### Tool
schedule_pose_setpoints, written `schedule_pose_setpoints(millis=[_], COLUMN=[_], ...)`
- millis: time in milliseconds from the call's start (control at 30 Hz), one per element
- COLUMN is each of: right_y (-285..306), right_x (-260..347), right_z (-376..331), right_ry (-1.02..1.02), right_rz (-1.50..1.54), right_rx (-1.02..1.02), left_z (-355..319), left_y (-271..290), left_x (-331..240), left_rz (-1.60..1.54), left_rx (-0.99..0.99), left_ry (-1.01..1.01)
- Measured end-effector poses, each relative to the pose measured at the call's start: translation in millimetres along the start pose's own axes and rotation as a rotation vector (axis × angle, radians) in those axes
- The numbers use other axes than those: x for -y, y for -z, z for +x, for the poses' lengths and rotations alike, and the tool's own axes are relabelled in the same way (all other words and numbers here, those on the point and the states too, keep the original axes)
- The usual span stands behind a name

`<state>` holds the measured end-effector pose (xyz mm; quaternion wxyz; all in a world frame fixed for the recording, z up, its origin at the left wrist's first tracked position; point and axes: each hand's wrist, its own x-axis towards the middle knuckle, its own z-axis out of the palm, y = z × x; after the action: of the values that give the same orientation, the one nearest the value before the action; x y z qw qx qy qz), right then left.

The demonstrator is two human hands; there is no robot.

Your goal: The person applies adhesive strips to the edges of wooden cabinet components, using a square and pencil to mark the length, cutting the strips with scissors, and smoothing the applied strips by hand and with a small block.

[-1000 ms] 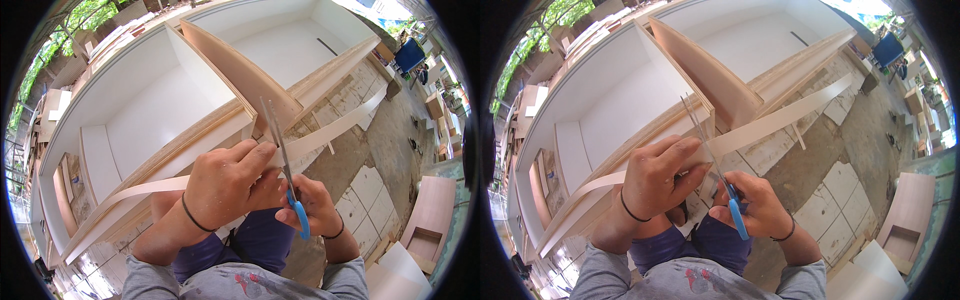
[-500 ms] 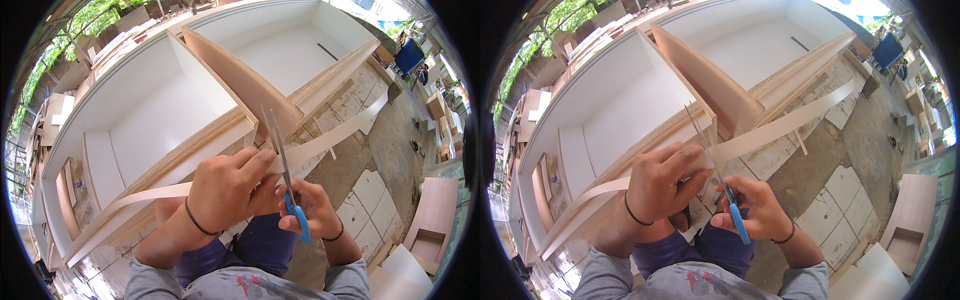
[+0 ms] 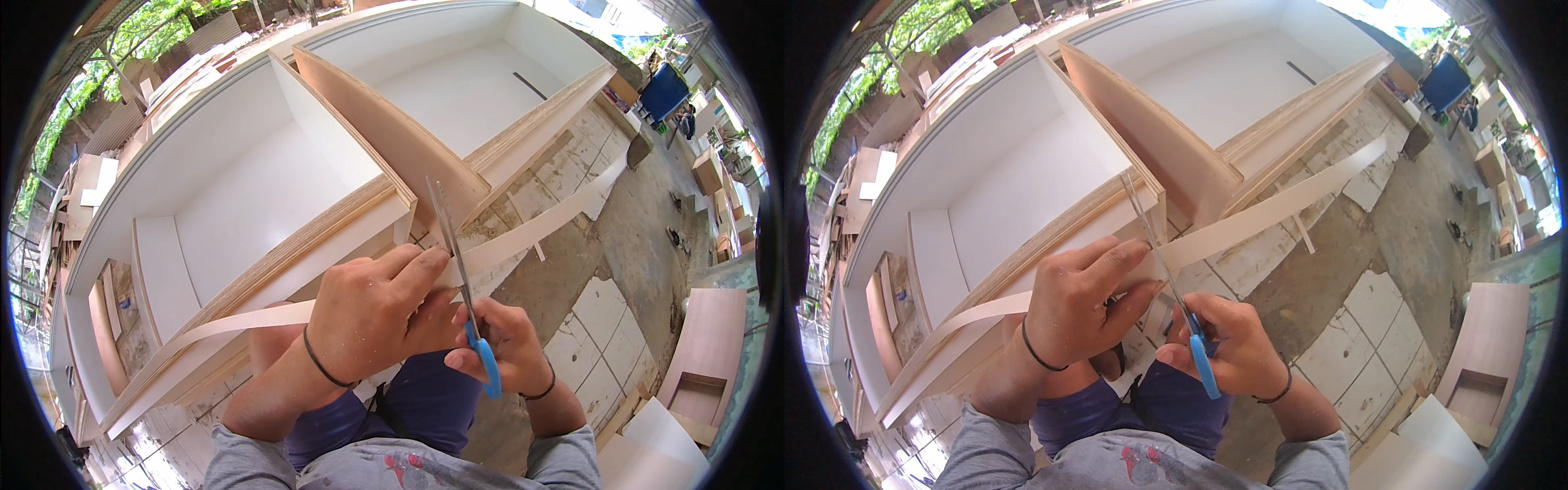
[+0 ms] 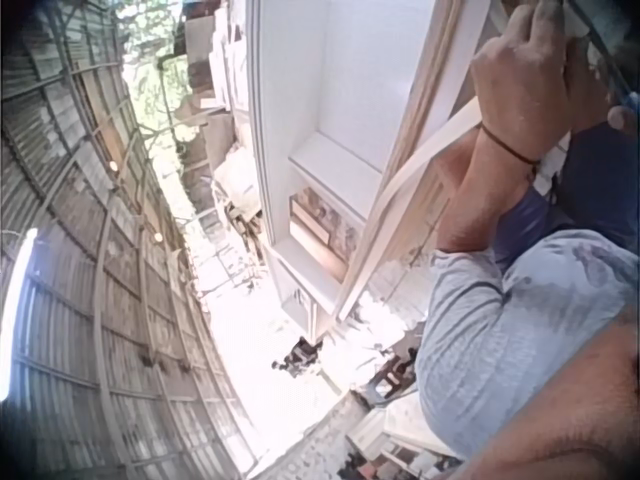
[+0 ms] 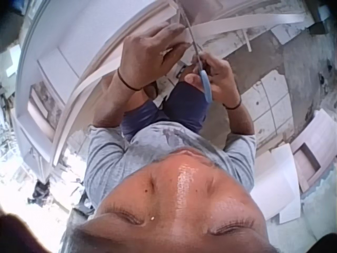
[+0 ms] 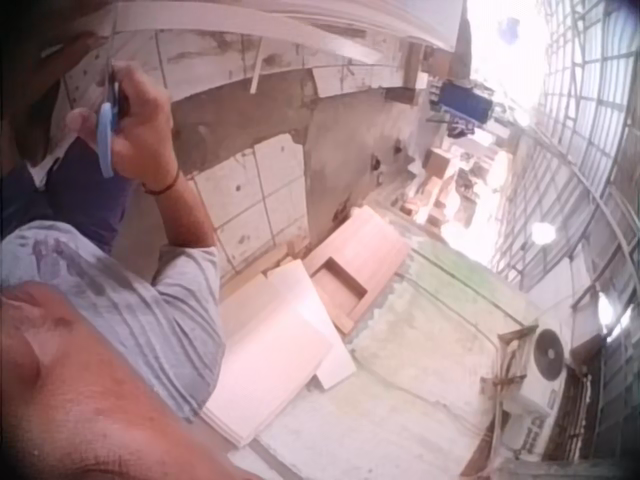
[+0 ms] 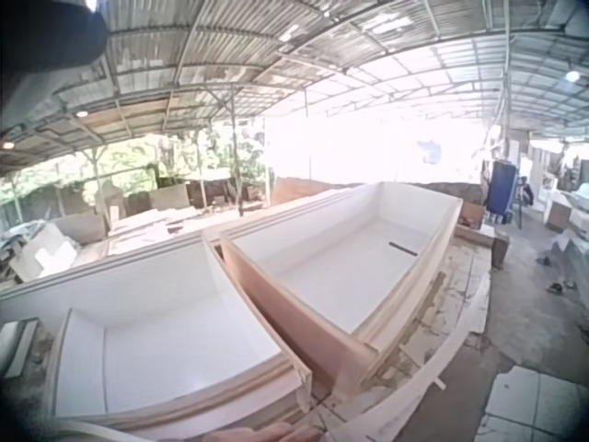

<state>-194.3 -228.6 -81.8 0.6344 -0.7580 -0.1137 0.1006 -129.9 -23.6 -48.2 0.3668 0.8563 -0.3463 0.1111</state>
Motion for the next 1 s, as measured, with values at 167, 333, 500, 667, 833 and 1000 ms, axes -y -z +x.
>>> schedule_pose_setpoints(millis=[167,333,500,667,833,1000], right_y=[-3,5,-4,45,60,96], right_x=[-4,-3,-24,-141,-300,-455], right_z=[-5,1,18,0,-60,-73], right_ry=[0.001,0.003,0.087,-0.131,-0.535,-0.476], right_rz=[-0.022,-0.096,-0.171,0.118,-0.223,-1.168], right_rx=[-0.039,-0.101,-0.321,-0.685,-0.511,0.328], left_z=[-1,4,0,3,-6,1], left_y=[-5,-13,-17,-36,-32,-41], left_x=[0,-6,6,18,27,20], left_rz=[-0.005,-0.001,0.034,0.132,0.179,0.116], left_rx=[0.004,0.042,-0.068,0.003,-0.01,-0.059], left_ry=[0.016,-0.004,0.011,-0.011,0.04,-0.006])
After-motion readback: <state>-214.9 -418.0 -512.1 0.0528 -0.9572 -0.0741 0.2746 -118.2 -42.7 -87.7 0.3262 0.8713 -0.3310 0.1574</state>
